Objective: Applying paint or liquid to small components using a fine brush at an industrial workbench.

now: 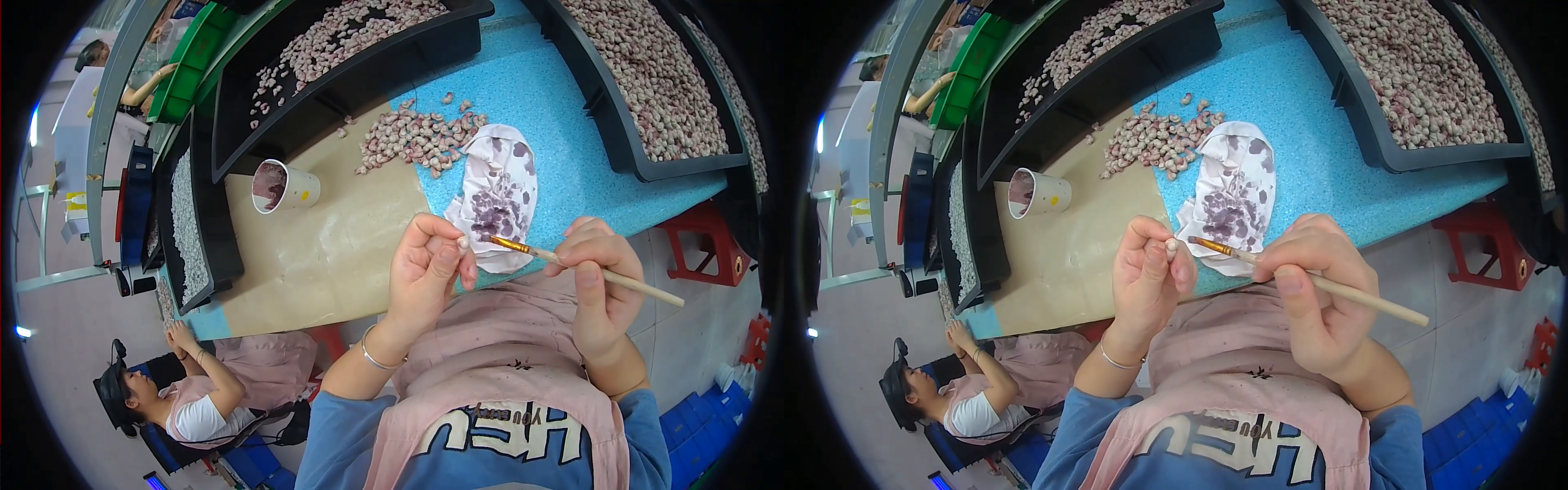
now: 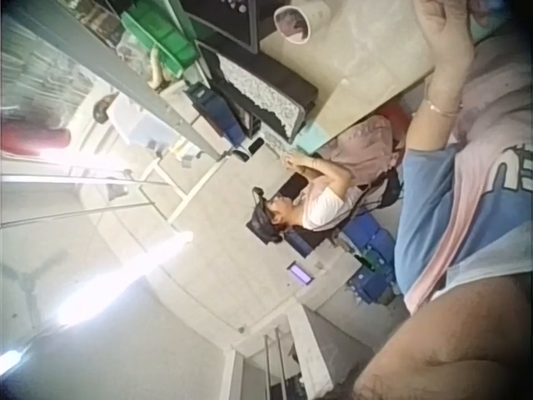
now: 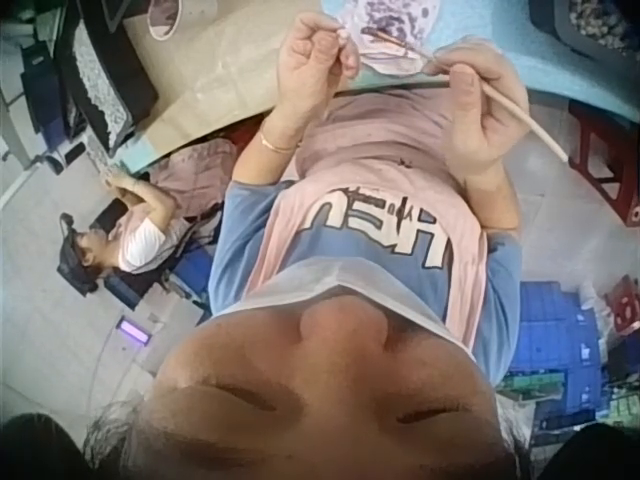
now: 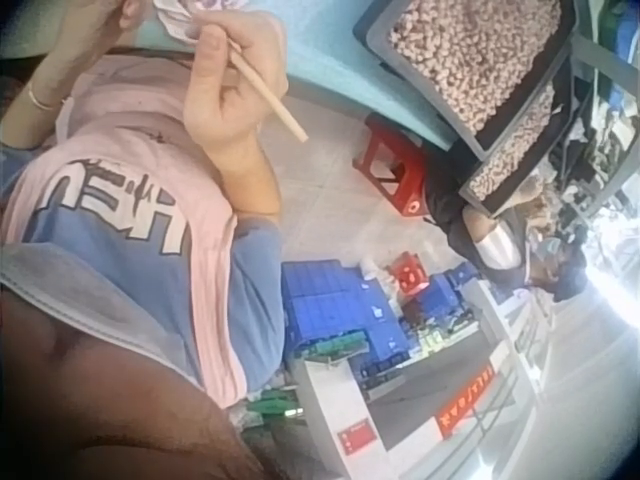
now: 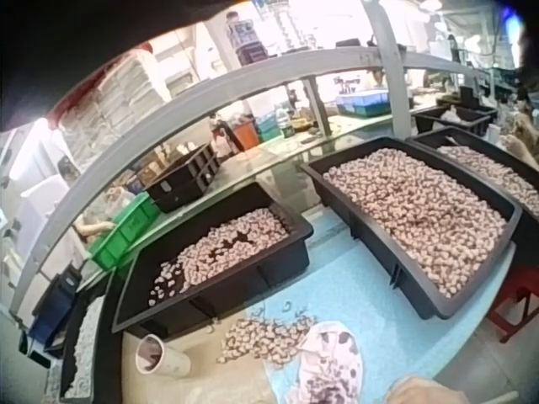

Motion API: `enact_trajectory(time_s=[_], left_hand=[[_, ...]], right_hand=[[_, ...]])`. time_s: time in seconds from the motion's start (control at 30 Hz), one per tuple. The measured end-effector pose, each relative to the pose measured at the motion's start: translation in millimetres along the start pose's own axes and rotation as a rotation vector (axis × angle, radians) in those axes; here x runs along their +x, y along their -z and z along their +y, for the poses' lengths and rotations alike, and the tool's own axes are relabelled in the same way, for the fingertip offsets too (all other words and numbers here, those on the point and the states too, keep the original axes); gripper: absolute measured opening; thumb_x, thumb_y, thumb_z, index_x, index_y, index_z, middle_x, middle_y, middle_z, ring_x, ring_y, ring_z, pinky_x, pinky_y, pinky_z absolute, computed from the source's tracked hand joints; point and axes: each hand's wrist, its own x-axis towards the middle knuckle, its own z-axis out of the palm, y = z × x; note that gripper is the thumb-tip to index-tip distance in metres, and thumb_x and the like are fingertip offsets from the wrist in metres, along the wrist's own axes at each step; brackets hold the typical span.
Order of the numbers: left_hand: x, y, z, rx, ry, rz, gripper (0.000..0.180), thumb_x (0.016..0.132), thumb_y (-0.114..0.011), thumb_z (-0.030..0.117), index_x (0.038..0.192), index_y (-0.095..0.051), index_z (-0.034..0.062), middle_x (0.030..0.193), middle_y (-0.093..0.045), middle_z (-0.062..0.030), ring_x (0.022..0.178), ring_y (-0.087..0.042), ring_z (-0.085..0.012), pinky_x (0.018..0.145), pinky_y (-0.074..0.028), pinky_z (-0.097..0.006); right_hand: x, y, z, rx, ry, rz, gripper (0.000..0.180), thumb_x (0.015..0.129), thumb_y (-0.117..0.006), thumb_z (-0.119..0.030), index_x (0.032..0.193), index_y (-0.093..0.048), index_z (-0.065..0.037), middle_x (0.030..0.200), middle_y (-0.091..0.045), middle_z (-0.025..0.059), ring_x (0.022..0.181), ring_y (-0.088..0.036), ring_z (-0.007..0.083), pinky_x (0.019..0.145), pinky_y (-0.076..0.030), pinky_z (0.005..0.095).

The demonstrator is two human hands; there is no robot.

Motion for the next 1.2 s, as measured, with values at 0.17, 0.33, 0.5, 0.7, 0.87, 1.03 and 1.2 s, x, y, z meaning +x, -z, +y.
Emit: enact_trajectory(time_s=[0.17, 0.33, 0.5, 0.7, 0.87, 1.03, 1.2], left_hand=[[5.2, 9.4, 9.0, -0.062, 0.011, -0.057, 0.015, 0.091, -0.049, 0.014, 0.099, -0.042, 0.0032, 0.078, -0.052, -0.006, 0.066, -0.053, -0.0132, 0.057, -0.045, -0.025], [80.9, -2.6, 82.4, 0.131, -0.451, 0.284, 0.027, 0.09, -0.048, 0.01, 0.115, -0.042, 0.0027, 0.102, -0.055, -0.0112, 0.082, -0.056, -0.015, 0.073, -0.047, -0.026], [72.8, 28.9, 72.9, 0.503, -0.271, 0.202, 0.02, 0.089, -0.048, 0.008, 0.107, -0.05, -0.0001, 0.098, -0.058, -0.0083, 0.079, -0.056, -0.0128, 0.071, -0.046, -0.024], [61.9, 45.0, 36.2, 1.316, -0.272, 0.039, 0.013, 0.076, -0.057, -0.002, 0.088, -0.06, 0.0025, 0.089, -0.058, -0.0084, 0.08, -0.057, -0.0191, 0.068, -0.045, -0.029], [74.2, 50.2, 30.3, 1.534, -0.388, -0.164, 0.015, 0.07, -0.061, -0.001, 0.084, -0.06, 0.0024, 0.088, -0.055, -0.0114, 0.085, -0.053, -0.0288, 0.071, -0.044, -0.035], [70.8, 46.8, 28.5, 1.556, -0.573, -0.123, 0.019, 0.07, -0.062, 0.0, 0.087, -0.054, 0.0006, 0.088, -0.056, -0.0111, 0.08, -0.054, -0.0287, 0.07, -0.045, -0.036], [44.0, 39.5, 26.2, 1.351, -0.395, 0.01, 0.017, 0.077, -0.061, 0.002, 0.091, -0.053, 0.0009, 0.083, -0.058, -0.0104, 0.068, -0.055, -0.0219, 0.062, -0.046, -0.03]], right_hand=[[0.4, -1.3, -0.7, 0.029, -0.012, 0.017, 0.013, 0.087, -0.047, -0.011, 0.083, -0.054, -0.001, 0.071, -0.057, 0.0073, 0.066, -0.049, 0.0158, 0.064, -0.039, 0.028], [-5.5, -0.8, 0.9, 0.111, -0.094, 0.091, 0.014, 0.089, -0.046, -0.012, 0.085, -0.053, 0.0, 0.071, -0.055, 0.0078, 0.064, -0.049, 0.014, 0.062, -0.039, 0.0258], [-6.6, 1.1, 7.6, 0.084, -0.056, 0.058, 0.014, 0.089, -0.045, -0.012, 0.086, -0.052, 0.0, 0.073, -0.053, 0.0086, 0.064, -0.05, 0.0133, 0.06, -0.04, 0.0241], [-5.8, 0.3, 9.9, 0.11, -0.139, 0.064, 0.015, 0.089, -0.045, -0.012, 0.084, -0.052, 0.0, 0.075, -0.053, 0.0085, 0.065, -0.051, 0.0133, 0.06, -0.04, 0.0243], [-5.8, -1.8, 10.2, 0.129, -0.16, 0.072, 0.015, 0.089, -0.045, -0.011, 0.084, -0.052, 0.001, 0.075, -0.053, 0.0086, 0.065, -0.051, 0.013, 0.06, -0.04, 0.0236], [-7.5, -2.0, 11.8, 0.146, -0.174, 0.082, 0.014, 0.089, -0.045, -0.011, 0.085, -0.052, 0.001, 0.075, -0.053, 0.0084, 0.065, -0.052, 0.0128, 0.06, -0.04, 0.0232], [-5.2, -2.8, 9.3, 0.139, -0.184, 0.082, 0.014, 0.089, -0.046, -0.01, 0.087, -0.053, 0.002, 0.075, -0.053, 0.0088, 0.066, -0.053, 0.0126, 0.062, -0.041, 0.0228]])
